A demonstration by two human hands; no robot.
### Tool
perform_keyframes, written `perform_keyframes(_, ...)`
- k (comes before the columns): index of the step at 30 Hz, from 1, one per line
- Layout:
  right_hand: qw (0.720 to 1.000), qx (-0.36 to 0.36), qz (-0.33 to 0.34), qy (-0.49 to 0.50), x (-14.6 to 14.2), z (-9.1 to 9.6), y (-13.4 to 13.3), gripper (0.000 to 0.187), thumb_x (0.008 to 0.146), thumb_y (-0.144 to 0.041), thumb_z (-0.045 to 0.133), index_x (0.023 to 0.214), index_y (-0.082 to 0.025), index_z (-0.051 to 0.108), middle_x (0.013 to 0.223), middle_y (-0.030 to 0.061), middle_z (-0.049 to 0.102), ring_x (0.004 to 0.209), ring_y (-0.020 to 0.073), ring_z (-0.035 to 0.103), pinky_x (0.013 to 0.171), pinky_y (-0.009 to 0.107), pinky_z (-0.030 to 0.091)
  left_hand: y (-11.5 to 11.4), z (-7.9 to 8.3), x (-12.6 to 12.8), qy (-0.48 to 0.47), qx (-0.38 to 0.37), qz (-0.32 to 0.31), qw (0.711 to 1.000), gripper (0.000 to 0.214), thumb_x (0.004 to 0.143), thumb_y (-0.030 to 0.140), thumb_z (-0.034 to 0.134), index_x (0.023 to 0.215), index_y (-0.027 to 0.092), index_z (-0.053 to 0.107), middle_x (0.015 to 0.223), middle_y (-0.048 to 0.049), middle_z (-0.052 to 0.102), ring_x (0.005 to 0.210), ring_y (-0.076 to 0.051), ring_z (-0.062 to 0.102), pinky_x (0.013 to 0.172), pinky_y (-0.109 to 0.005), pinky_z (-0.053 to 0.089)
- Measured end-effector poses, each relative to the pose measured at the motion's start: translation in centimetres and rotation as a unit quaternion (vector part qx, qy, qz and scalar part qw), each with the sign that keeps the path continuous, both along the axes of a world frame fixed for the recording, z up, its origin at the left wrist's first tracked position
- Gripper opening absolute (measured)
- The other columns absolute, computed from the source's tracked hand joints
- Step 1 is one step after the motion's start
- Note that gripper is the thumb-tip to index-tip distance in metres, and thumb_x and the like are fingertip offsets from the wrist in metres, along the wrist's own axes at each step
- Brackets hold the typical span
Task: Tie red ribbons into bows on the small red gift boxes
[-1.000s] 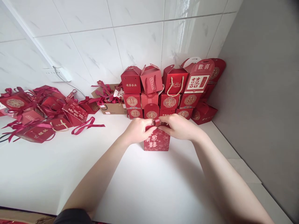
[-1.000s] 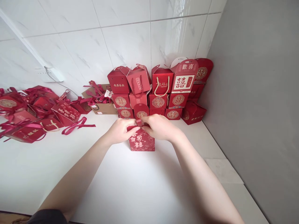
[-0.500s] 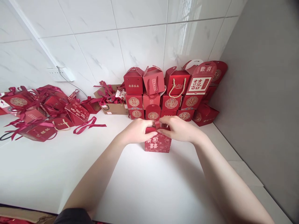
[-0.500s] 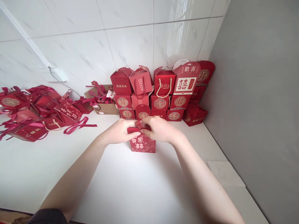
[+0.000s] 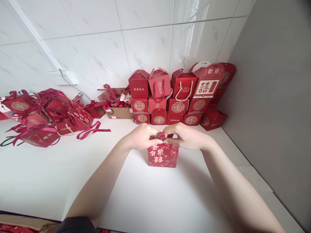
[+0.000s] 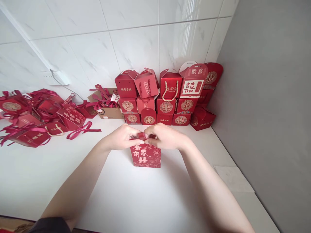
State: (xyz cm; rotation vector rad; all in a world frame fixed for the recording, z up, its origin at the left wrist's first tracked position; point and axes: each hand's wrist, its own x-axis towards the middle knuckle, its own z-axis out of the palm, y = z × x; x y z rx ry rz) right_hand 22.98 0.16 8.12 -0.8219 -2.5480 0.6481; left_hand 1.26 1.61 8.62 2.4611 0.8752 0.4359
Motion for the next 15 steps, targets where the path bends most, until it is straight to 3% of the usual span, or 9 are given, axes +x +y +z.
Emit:
perform_keyframes(6, 0.999, 0.0, -0.019, -0.031, 0.0, 0.5, -0.3, 0.021, 0.089, -0.01, 0.045, 0.083, -0.019, 0.063, 0.071, -0.0019, 0.059, 0.059, 0.0111, 0.045, 0.057, 0.023, 0.033, -0.1, 0.8, -0.6, 0.01, -0.032, 0.008, 0.999, 0.019, 0.082, 0.026, 0.057, 0.072, 0.016, 0.07, 0.062, 0.0006, 0.058, 0.054, -0.011, 0.045, 0.052, -0.024, 0.036)
perform_keyframes(11, 0.999, -0.029, -0.036, -0.014, 0.9, 1.2, -0.6, 0.021, 0.087, -0.012, 0.05, 0.095, -0.021, 0.067, 0.087, -0.0001, 0.071, 0.07, 0.0129, 0.059, 0.069, 0.025, 0.043, -0.5, 1.7, -1.0, 0.035, -0.044, 0.029, 0.998, 0.014, 0.08, 0.027, 0.062, 0.078, 0.018, 0.072, 0.071, -0.0008, 0.066, 0.061, -0.014, 0.056, 0.057, -0.024, 0.042)
perform_keyframes(15, 0.997, -0.04, -0.056, 0.046, 1.6, 1.7, -0.9, 0.02, 0.086, -0.011, 0.05, 0.095, -0.021, 0.065, 0.093, 0.0005, 0.072, 0.082, 0.0143, 0.065, 0.074, 0.025, 0.047, -0.5, 1.4, -0.5, 0.017, -0.027, 0.039, 0.999, 0.016, 0.075, 0.031, 0.07, 0.087, 0.02, 0.072, 0.082, -0.001, 0.07, 0.068, -0.015, 0.061, 0.062, -0.024, 0.045)
